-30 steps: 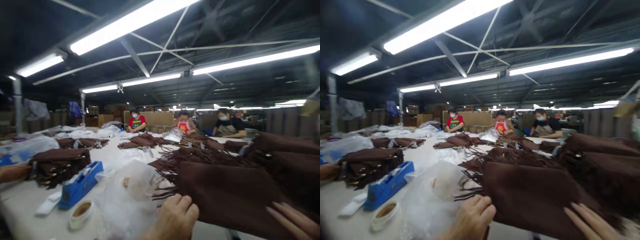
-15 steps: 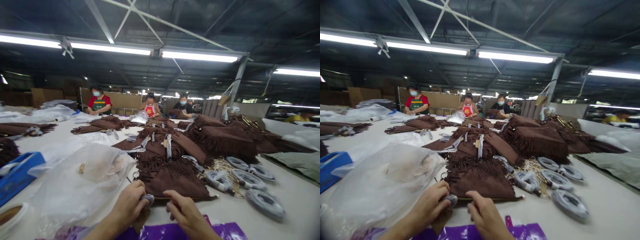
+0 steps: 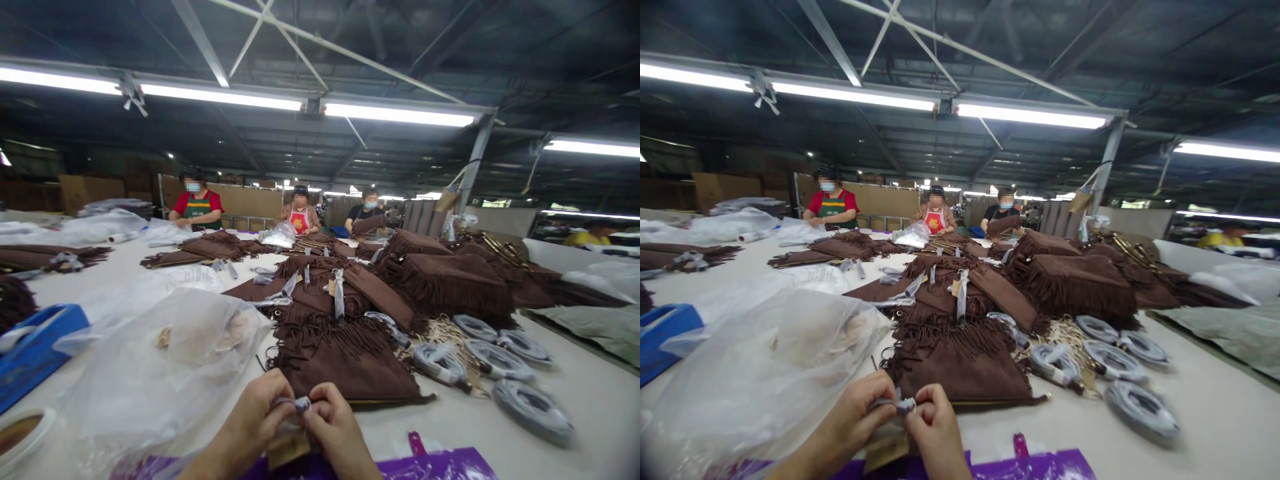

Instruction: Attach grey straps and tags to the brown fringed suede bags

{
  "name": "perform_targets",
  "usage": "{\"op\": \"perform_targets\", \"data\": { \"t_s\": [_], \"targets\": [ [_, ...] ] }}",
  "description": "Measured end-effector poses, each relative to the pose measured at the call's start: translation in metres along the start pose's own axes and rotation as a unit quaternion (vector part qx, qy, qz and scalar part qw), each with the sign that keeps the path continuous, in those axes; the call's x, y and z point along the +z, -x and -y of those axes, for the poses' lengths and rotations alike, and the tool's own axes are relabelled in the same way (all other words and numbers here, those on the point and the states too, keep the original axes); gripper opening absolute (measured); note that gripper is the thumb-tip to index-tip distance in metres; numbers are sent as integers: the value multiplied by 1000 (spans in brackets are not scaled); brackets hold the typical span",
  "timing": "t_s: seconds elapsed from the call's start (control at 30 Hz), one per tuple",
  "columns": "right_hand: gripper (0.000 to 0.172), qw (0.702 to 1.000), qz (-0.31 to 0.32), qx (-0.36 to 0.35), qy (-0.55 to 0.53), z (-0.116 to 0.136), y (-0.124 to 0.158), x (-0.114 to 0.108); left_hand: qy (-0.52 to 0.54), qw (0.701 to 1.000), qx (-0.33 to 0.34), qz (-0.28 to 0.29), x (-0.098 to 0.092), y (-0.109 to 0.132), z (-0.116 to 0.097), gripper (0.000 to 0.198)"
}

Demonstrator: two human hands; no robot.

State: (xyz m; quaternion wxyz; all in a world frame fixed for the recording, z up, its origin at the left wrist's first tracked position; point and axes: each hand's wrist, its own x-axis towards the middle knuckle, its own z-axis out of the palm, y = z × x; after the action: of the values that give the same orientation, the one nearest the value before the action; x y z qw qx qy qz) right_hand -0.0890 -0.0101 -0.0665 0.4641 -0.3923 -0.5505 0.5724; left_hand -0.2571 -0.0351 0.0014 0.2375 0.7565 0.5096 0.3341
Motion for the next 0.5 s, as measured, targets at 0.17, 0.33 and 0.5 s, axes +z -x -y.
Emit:
{"op": "perform_targets", "data": {
  "t_s": [0.17,0.33,0.5],
  "targets": [
    [29,989,77,125,0,50,-6,-25,-81,994,-36,64,12,17,10,10],
    [59,981,186,48,0,113,-11,-11,14,995,-73,63,28,27,7,6],
    [37,960,68,-103,250,107,-10,-12,285,938,-187,60,30,25,1,20]
  ]
}}
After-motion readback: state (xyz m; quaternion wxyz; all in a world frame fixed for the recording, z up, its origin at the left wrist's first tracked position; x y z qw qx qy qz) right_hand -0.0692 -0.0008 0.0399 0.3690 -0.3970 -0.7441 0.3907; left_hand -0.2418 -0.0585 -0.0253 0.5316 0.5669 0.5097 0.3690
